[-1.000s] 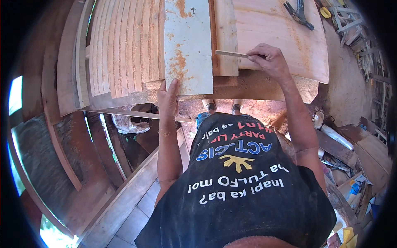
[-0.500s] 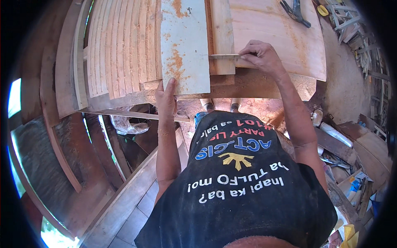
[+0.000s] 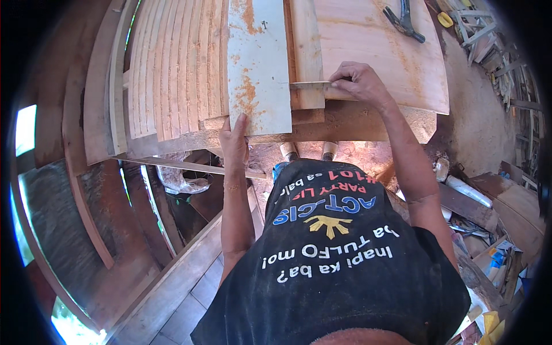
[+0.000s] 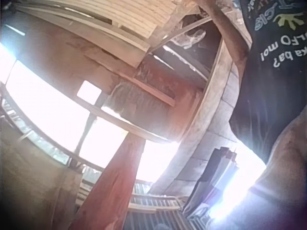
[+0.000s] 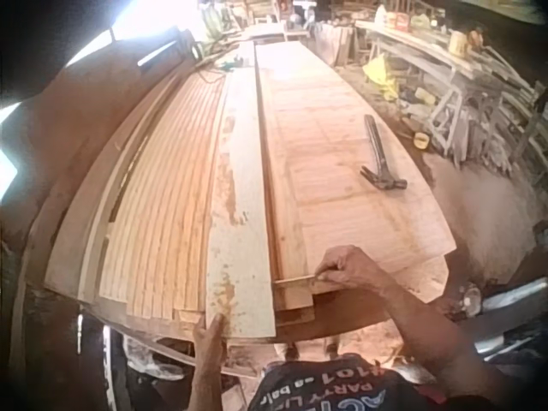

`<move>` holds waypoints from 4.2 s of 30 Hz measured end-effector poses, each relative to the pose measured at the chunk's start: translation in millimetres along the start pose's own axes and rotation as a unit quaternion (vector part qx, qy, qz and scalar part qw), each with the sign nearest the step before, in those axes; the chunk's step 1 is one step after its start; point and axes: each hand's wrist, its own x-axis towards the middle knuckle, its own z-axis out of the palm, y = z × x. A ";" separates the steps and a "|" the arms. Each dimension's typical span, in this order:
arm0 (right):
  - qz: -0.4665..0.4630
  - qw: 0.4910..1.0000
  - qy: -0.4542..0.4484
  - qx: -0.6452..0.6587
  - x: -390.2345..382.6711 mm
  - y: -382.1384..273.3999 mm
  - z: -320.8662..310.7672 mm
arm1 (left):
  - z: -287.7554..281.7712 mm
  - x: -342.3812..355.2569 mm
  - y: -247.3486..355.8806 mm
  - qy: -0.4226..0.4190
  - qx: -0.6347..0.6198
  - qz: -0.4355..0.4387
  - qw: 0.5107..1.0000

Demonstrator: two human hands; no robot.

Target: The person measures a wooden board with a rule, hammers nails to secure a small trim piece to a larger structure, and then uses a handheld router to trim along the edge of the assembly.

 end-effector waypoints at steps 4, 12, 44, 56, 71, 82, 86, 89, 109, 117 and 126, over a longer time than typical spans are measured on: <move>-0.004 1.000 0.003 -0.009 -0.2 1.5 0.5 | 6.3 -1.7 2.3 -0.010 -0.038 0.022 0.999; -0.011 1.000 0.020 -0.002 -1.4 1.5 1.4 | 7.6 -2.0 2.5 -0.015 -0.054 0.025 0.998; -0.014 0.999 0.022 -0.019 -2.8 0.7 4.0 | 0.6 -2.3 2.2 0.003 0.022 0.012 1.000; -0.052 0.998 0.022 -0.023 2.0 0.1 -10.5 | -6.2 4.6 7.7 -0.017 0.071 0.024 0.997; 0.175 0.923 0.090 -0.332 116.7 139.5 -192.0 | 68.5 64.1 53.8 0.159 0.550 0.317 0.757; 0.078 0.890 0.015 -0.449 61.1 137.7 -244.0 | 96.4 56.5 61.7 0.142 0.678 0.236 0.682; 0.098 0.924 -0.017 -0.369 1.3 123.9 -236.5 | 96.4 63.9 64.0 0.132 0.676 0.245 0.683; 0.092 0.954 0.053 -0.281 -29.9 122.2 -201.4 | 100.5 70.7 63.5 0.121 0.689 0.277 0.659; -0.088 0.965 0.171 -0.178 49.4 -73.0 -6.7 | 97.0 68.3 54.2 0.123 0.659 0.312 0.673; -0.182 0.926 0.309 -0.117 43.3 -111.0 -15.6 | 94.1 72.4 53.1 0.132 0.653 0.330 0.669; -0.005 0.984 0.127 -0.121 6.1 -73.9 -29.3 | 79.5 77.4 55.6 0.077 0.664 0.335 0.664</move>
